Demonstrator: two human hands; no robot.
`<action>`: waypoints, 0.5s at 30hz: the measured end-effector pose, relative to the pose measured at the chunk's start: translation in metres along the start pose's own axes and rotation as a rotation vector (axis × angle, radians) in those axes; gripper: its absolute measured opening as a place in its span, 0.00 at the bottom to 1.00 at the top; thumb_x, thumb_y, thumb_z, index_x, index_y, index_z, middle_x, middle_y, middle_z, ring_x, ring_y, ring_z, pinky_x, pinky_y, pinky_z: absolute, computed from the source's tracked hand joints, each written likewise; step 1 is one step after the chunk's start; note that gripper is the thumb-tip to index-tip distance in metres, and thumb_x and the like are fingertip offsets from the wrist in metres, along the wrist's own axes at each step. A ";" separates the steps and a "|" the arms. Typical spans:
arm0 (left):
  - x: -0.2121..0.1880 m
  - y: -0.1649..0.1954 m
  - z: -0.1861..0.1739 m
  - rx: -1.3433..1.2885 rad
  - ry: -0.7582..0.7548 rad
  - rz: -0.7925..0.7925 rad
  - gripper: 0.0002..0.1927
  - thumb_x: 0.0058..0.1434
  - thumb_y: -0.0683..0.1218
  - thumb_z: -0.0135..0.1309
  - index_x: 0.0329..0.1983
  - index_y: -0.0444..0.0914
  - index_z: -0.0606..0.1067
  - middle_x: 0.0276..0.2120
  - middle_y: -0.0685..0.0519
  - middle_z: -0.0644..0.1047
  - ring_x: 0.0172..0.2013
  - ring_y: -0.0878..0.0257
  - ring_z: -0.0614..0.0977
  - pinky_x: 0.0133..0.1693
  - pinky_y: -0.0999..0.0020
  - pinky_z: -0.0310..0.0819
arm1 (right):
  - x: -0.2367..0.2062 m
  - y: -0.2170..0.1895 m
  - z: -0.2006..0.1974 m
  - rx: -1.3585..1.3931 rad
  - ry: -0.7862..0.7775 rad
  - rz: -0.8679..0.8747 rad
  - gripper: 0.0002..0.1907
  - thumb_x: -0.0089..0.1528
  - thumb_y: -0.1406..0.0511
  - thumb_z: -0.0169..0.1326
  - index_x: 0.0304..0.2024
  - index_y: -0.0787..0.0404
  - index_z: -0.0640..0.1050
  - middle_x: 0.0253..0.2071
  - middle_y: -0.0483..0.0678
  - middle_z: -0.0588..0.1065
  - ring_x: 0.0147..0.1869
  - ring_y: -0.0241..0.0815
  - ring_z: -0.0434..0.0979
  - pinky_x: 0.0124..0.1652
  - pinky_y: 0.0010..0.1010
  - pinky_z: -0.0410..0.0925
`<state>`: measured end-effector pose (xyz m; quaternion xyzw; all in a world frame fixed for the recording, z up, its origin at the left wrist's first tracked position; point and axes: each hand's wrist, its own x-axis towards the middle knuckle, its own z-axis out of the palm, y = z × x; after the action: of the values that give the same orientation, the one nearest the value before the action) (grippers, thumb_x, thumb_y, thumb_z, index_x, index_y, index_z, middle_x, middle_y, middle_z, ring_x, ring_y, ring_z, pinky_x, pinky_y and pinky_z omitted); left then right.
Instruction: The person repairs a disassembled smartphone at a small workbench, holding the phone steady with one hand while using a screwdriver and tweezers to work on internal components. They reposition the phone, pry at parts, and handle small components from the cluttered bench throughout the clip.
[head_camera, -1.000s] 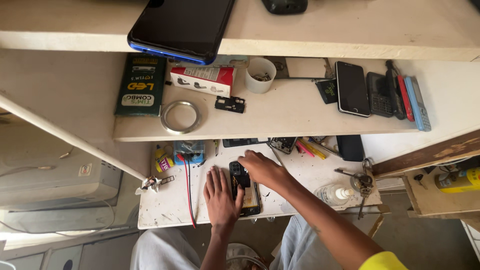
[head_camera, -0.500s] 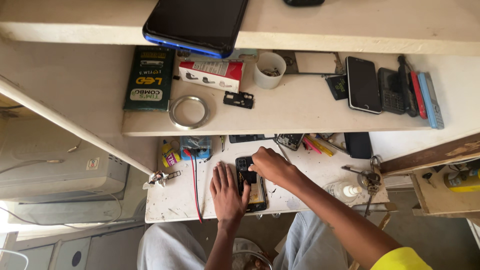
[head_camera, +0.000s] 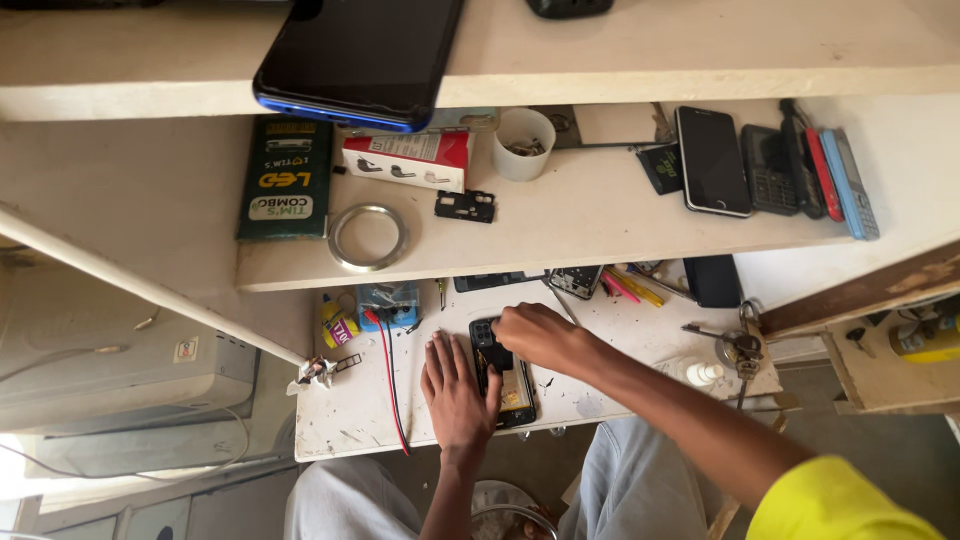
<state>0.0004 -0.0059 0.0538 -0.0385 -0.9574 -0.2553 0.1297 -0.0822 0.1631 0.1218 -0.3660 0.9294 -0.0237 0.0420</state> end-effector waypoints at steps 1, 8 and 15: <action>0.000 0.000 0.001 0.000 -0.003 -0.003 0.40 0.64 0.59 0.46 0.71 0.27 0.58 0.72 0.35 0.56 0.73 0.43 0.54 0.68 0.50 0.46 | -0.006 0.001 -0.002 -0.088 0.139 -0.118 0.02 0.60 0.73 0.58 0.34 0.62 0.77 0.32 0.55 0.74 0.41 0.52 0.82 0.42 0.40 0.75; -0.001 0.001 0.002 0.002 -0.001 -0.008 0.40 0.64 0.59 0.46 0.71 0.27 0.58 0.73 0.35 0.55 0.73 0.43 0.53 0.68 0.51 0.46 | 0.008 0.010 -0.007 0.123 -0.130 -0.184 0.13 0.53 0.74 0.56 0.40 0.61 0.76 0.37 0.56 0.72 0.41 0.55 0.82 0.39 0.41 0.73; -0.001 0.001 0.000 0.008 -0.012 -0.007 0.40 0.65 0.59 0.46 0.71 0.27 0.59 0.73 0.35 0.55 0.73 0.44 0.53 0.68 0.51 0.45 | 0.010 -0.010 -0.005 0.286 -0.049 0.154 0.04 0.63 0.66 0.54 0.37 0.61 0.75 0.36 0.59 0.74 0.42 0.61 0.79 0.40 0.48 0.71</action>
<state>0.0011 -0.0049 0.0546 -0.0360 -0.9593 -0.2515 0.1232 -0.0836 0.1493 0.1272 -0.2845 0.9405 -0.1436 0.1179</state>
